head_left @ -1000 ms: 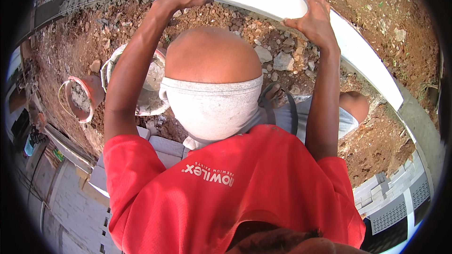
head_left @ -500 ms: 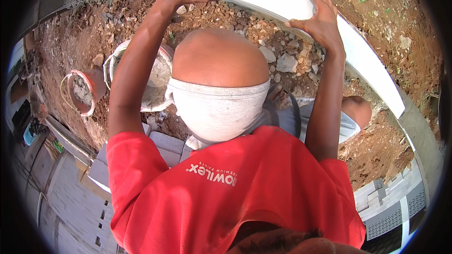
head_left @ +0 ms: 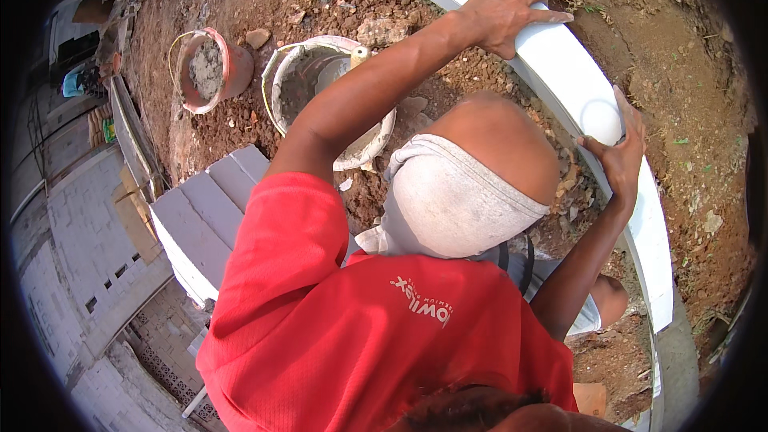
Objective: The person scoops wet cement from a bucket with a trowel and spreads it into a narrow trench. He then places a white rectangular paving stone into the trench, taps it with a hammer to level it, and continues spreading cement along the trench for the next stone.
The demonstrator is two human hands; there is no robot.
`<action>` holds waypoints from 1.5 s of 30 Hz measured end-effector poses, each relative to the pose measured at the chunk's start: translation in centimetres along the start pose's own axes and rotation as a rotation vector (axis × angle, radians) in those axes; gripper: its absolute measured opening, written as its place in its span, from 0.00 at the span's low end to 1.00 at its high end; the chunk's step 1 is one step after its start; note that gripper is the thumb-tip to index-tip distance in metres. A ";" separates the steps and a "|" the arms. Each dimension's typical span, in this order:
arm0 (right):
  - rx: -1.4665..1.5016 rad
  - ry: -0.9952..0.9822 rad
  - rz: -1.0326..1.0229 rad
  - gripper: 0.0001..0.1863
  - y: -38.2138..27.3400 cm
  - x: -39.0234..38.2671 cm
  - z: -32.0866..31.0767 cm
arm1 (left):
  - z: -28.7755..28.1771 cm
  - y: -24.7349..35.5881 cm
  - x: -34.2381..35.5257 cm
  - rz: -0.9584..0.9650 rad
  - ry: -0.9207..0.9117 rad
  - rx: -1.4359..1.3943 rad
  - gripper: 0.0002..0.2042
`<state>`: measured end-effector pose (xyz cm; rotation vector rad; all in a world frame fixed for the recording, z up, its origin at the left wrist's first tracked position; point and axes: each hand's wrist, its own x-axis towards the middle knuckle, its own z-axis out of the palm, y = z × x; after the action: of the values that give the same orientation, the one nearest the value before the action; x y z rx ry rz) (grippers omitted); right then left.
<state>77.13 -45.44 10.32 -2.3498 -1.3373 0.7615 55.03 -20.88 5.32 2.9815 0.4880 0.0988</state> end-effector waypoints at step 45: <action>0.350 0.851 2.077 0.43 43.9 -62.2 23.9 | -5.2 3.9 11.9 0.061 -1.003 0.511 0.81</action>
<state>67.15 -120.70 -14.09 -2.3477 1.6911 0.1029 67.11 -20.15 11.50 2.9377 0.2956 -1.6186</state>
